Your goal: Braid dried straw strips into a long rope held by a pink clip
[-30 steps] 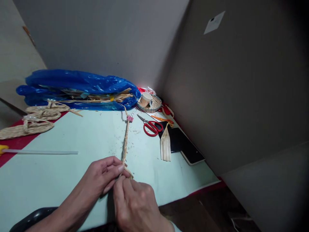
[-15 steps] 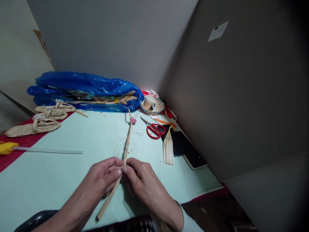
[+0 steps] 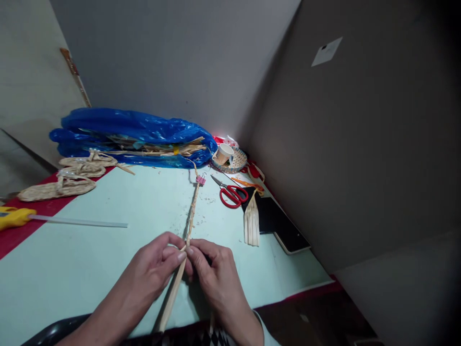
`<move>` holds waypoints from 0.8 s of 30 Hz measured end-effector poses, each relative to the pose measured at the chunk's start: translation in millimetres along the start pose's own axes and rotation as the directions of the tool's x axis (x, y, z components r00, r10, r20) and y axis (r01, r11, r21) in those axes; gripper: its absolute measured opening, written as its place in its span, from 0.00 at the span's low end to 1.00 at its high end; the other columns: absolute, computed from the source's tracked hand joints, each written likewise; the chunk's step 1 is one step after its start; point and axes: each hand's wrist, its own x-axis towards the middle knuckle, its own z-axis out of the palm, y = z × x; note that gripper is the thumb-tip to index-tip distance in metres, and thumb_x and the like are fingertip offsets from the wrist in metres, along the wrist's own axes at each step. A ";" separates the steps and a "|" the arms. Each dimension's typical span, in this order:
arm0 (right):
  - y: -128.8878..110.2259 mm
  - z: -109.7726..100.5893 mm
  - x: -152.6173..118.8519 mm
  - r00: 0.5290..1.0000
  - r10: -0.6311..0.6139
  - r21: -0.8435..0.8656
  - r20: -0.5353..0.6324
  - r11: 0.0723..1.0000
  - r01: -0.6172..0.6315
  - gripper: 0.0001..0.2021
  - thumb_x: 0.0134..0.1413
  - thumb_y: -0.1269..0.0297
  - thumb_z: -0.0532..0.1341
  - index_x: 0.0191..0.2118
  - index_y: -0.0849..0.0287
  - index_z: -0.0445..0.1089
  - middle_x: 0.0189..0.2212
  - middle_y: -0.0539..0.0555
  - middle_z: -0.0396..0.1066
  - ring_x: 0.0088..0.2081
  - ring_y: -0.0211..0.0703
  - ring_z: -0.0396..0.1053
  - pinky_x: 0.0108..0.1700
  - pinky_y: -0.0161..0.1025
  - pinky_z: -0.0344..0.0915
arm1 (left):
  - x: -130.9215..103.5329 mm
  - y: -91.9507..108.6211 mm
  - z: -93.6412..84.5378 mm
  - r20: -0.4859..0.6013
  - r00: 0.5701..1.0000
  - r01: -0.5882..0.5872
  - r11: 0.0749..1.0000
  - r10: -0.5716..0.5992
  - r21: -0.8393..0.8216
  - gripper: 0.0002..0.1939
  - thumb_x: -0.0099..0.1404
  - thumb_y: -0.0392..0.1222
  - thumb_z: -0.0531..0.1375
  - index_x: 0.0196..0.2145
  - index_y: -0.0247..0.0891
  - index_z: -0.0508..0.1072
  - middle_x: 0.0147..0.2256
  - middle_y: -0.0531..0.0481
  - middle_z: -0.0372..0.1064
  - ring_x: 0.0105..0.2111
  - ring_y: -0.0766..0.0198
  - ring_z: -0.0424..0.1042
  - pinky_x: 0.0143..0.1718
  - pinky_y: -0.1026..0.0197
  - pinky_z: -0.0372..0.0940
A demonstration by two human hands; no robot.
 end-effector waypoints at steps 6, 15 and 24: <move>0.0 0.4 -0.1 0.994 0.053 0.012 -0.092 0.999 -0.052 0.16 0.64 0.58 0.59 0.27 0.60 0.71 0.19 0.47 0.62 0.25 0.36 0.57 0.28 0.34 0.52 | -9.2 8.4 -5.7 -0.109 0.976 -0.122 0.890 0.188 0.440 0.19 0.72 0.59 0.51 0.29 0.45 0.66 0.20 0.58 0.68 0.24 0.61 0.66 0.30 0.60 0.58; -4.9 -1.9 2.8 0.993 0.100 0.250 -0.059 0.965 -0.083 0.16 0.60 0.59 0.63 0.25 0.63 0.76 0.22 0.50 0.69 0.28 0.38 0.62 0.35 0.36 0.59 | -24.6 -12.8 23.2 -0.002 0.749 -0.410 0.466 0.662 0.784 0.16 0.74 0.37 0.50 0.38 0.44 0.78 0.29 0.49 0.78 0.26 0.58 0.76 0.32 0.59 0.67; -4.3 -10.9 2.2 0.971 0.211 0.547 0.110 0.803 -0.237 0.18 0.56 0.55 0.68 0.43 0.66 0.81 0.31 0.57 0.78 0.26 0.34 0.57 0.32 0.33 0.56 | -35.1 -22.9 39.2 0.260 0.602 -0.323 -0.068 0.755 0.944 0.23 0.70 0.24 0.47 0.51 0.31 0.79 0.32 0.42 0.79 0.31 0.55 0.76 0.35 0.55 0.66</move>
